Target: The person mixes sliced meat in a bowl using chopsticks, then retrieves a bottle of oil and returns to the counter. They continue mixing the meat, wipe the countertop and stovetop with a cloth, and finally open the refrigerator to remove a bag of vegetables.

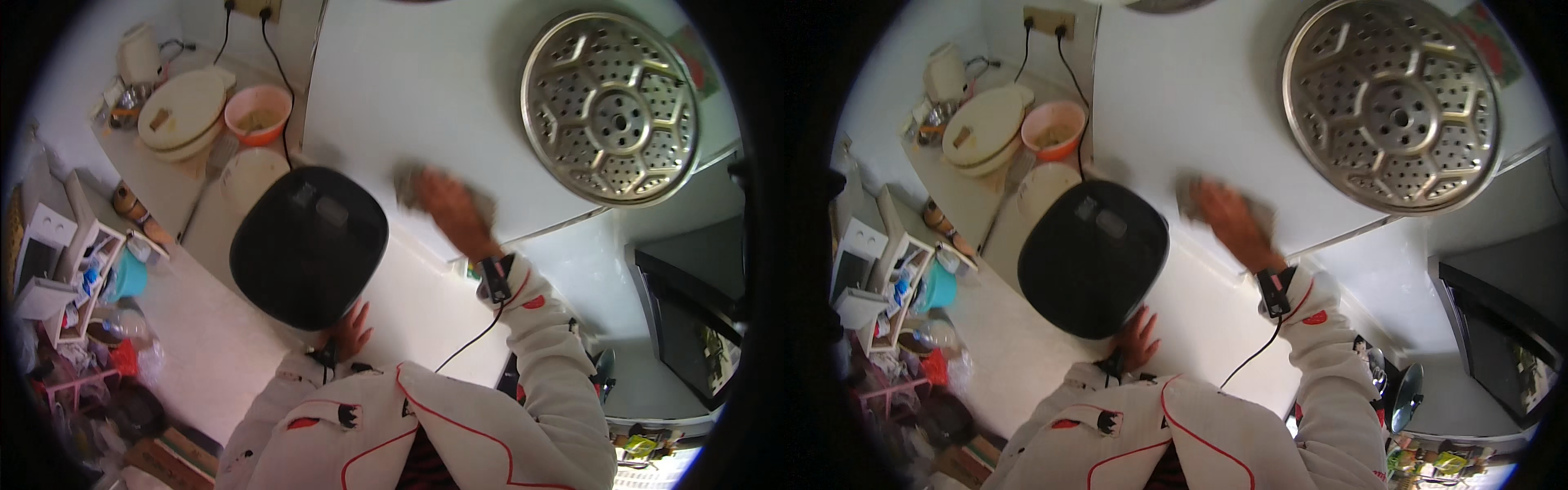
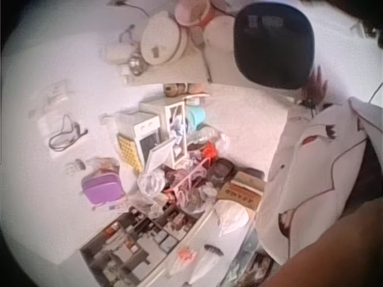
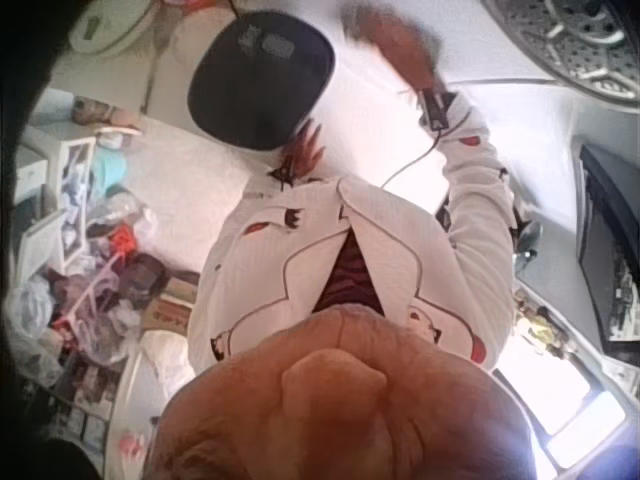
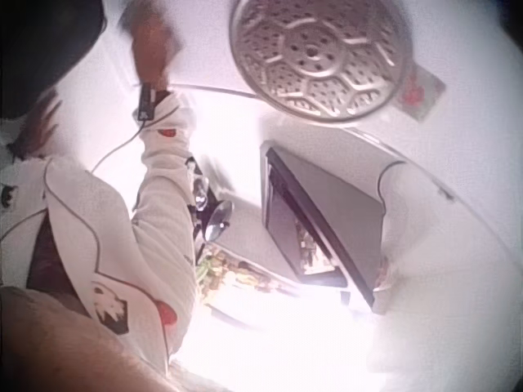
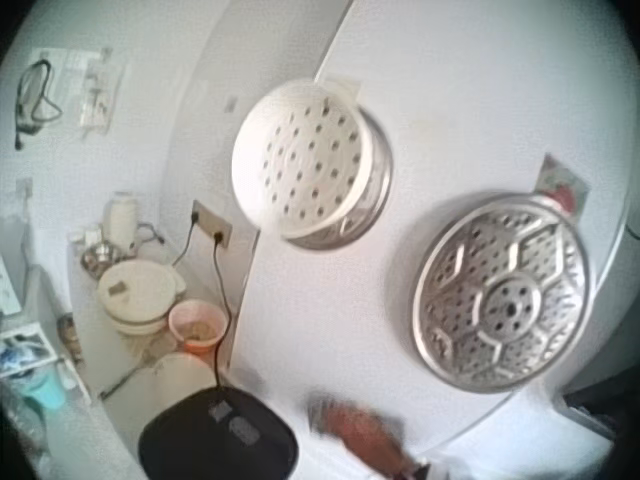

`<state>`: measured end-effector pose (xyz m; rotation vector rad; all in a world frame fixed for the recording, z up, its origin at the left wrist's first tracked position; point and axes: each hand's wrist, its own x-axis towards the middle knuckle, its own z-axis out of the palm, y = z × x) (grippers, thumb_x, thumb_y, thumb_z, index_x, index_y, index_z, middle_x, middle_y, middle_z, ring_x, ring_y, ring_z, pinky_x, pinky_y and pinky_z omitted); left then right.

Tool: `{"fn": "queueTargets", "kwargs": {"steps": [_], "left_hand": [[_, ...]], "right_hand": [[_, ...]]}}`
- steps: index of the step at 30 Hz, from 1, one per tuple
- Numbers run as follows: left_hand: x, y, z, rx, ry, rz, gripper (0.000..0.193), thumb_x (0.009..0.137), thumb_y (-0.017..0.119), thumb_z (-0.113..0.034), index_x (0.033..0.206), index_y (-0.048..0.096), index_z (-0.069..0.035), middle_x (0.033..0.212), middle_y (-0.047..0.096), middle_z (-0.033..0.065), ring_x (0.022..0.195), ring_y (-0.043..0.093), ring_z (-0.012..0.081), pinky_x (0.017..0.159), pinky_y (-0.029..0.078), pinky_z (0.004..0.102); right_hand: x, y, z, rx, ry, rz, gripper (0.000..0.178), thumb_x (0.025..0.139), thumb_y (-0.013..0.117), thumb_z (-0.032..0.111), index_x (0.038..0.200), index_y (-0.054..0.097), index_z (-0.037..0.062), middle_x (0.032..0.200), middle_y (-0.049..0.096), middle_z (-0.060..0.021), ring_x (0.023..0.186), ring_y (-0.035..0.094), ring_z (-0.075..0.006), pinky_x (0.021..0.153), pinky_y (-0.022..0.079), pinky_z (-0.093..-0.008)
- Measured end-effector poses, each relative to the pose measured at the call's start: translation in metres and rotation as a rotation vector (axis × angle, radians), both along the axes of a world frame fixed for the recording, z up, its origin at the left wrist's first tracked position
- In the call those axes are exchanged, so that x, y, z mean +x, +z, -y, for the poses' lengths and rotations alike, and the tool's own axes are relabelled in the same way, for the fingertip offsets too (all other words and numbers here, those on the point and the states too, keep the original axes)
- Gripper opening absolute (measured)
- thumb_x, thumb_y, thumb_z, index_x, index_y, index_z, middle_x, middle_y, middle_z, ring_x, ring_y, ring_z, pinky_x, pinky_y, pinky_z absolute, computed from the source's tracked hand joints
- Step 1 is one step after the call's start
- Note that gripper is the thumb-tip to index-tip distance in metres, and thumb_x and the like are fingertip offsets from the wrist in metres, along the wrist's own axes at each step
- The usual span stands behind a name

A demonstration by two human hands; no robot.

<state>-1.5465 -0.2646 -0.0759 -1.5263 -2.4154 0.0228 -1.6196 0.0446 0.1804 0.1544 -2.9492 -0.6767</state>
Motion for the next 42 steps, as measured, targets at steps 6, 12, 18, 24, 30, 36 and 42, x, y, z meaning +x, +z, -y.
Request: {"fn": "queueTargets", "kwargs": {"steps": [6, 12, 18, 24, 30, 36, 42], "left_hand": [[-0.006, 0.029, 0.004, 0.279, -0.038, 0.696, 0.067, 0.096, 0.057, -0.036, 0.150, 0.041, 0.000, 0.159, 0.028, 0.0244, 0.146, 0.033, 0.0376, 0.117, 0.032, 0.0481], [-0.008, 0.035, 0.006, 0.199, -0.042, 0.792, 0.068, 0.094, 0.061, -0.034, 0.147, 0.042, 0.003, 0.158, 0.028, 0.0262, 0.145, 0.034, 0.0399, 0.117, 0.033, 0.0494], [0.003, -0.009, -0.004, 0.221, -0.276, 0.464, 0.060, 0.095, 0.052, -0.037, 0.143, 0.043, -0.002, 0.149, 0.040, 0.0230, 0.135, 0.043, 0.0323, 0.111, 0.034, 0.0524], [0.018, -0.010, -0.002, 0.717, -0.091, 1.609, 0.074, 0.096, 0.045, -0.048, 0.159, 0.026, -0.015, 0.166, 0.026, 0.0030, 0.152, 0.023, 0.0146, 0.122, 0.012, 0.0480], [-0.007, 0.036, 0.013, 0.414, -0.009, 0.711, 0.087, 0.093, 0.058, -0.049, 0.159, 0.023, -0.005, 0.158, 0.034, 0.0188, 0.143, 0.039, 0.0312, 0.119, 0.030, 0.0454], [-0.009, 0.045, 0.013, 0.516, -0.108, 1.262, 0.091, 0.095, 0.055, -0.049, 0.161, 0.011, -0.005, 0.166, 0.019, 0.0179, 0.152, 0.026, 0.0277, 0.124, 0.023, 0.0397], [-0.016, 0.047, 0.017, 0.408, -0.136, 1.243, 0.076, 0.101, 0.046, -0.032, 0.162, 0.008, -0.009, 0.170, 0.012, 0.0055, 0.156, 0.010, 0.0154, 0.126, 0.009, 0.0342]], "right_hand": [[-0.047, 0.030, 0.026, 0.246, 0.151, -0.335, 0.042, 0.090, 0.056, 0.014, 0.130, 0.065, 0.0075, 0.159, 0.037, -0.0076, 0.149, 0.030, -0.0310, 0.120, 0.028, -0.0482], [-0.012, -0.106, 0.020, -0.250, 0.140, -0.005, 0.055, 0.087, 0.056, 0.003, 0.141, 0.050, 0.0001, 0.153, 0.042, -0.0159, 0.147, 0.032, -0.0313, 0.121, 0.027, -0.0450], [0.052, -0.147, 0.030, -0.459, 0.072, 0.007, 0.051, 0.083, 0.063, 0.006, 0.134, 0.057, 0.0032, 0.144, 0.051, -0.0192, 0.143, 0.037, -0.0350, 0.118, 0.032, -0.0479], [0.079, -0.158, 0.054, -0.491, -0.077, 0.065, 0.055, 0.088, 0.062, 0.015, 0.141, 0.052, 0.0021, 0.150, 0.047, -0.0171, 0.147, 0.031, -0.0383, 0.120, 0.022, -0.0544], [0.131, -0.186, 0.066, -0.667, -0.263, 0.100, 0.060, 0.089, 0.063, 0.016, 0.146, 0.048, 0.0060, 0.159, 0.034, -0.0211, 0.146, 0.028, -0.0457, 0.119, 0.025, -0.0547], [0.188, -0.181, 0.113, -0.748, 0.024, 0.309, 0.051, 0.085, 0.069, 0.027, 0.133, 0.061, 0.0113, 0.158, 0.035, -0.0194, 0.146, 0.026, -0.0489, 0.117, 0.020, -0.0623], [0.228, -0.166, 0.070, -0.655, -0.114, 0.360, 0.057, 0.076, 0.076, 0.027, 0.131, 0.065, 0.0173, 0.159, 0.034, -0.0209, 0.146, 0.025, -0.0493, 0.117, 0.021, -0.0623]]}}
